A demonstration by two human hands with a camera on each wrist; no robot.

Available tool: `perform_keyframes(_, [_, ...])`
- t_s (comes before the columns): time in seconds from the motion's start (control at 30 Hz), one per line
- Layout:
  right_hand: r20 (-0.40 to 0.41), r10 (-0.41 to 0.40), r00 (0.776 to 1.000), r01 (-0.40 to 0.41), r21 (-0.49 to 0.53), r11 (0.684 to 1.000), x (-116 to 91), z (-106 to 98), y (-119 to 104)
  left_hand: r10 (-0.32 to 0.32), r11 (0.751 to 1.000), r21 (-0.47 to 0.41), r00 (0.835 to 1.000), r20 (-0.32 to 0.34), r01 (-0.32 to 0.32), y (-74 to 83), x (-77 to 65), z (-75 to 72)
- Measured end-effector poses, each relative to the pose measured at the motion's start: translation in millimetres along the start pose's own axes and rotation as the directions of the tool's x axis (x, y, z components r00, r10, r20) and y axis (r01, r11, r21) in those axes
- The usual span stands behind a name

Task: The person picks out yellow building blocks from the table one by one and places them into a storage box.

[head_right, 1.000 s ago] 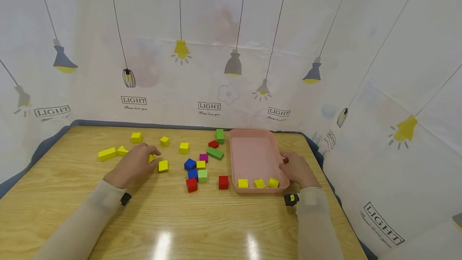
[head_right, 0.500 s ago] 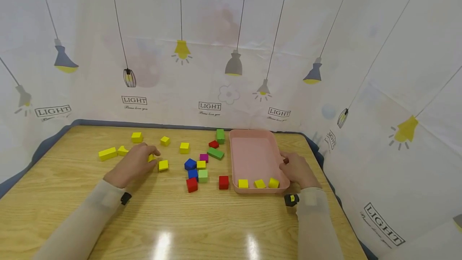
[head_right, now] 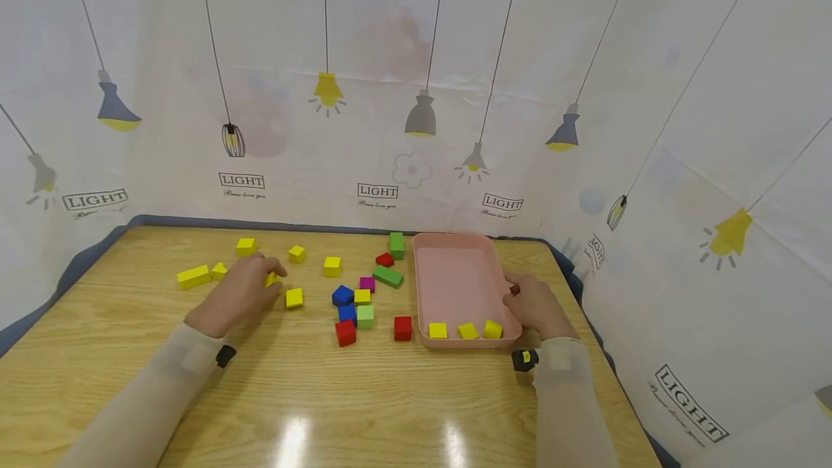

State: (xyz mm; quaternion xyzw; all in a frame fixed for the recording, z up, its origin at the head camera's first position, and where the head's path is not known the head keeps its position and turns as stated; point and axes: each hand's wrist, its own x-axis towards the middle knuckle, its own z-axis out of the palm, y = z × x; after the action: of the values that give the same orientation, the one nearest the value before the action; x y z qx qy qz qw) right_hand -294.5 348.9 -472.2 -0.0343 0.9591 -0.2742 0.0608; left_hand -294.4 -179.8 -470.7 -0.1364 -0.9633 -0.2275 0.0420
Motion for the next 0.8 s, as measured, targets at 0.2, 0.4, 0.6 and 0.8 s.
perform_keyframes(0.2, [0.004,0.01,1.0,-0.01,0.0,1.0,1,1,1,0.017,1.0,0.014,0.999,-0.034,-0.016,2.3,1.1,-0.7])
perform_keyframes(0.4, [0.007,0.008,1.0,-0.008,0.0,1.0,2,0,1,0.033,0.999,0.02,0.998,-0.062,-0.031,5.2,2.4,1.9])
perform_keyframes(0.6, [-0.002,-0.008,1.0,0.008,-0.024,1.0,1,0,0,0.037,0.999,0.016,0.996,-0.08,-0.035,11.4,5.8,4.8])
perform_keyframes(0.8, [0.001,-0.017,1.0,0.017,-0.023,1.0,1,0,-1,0.049,0.999,0.011,0.994,-0.098,-0.048,20.2,9.2,9.1])
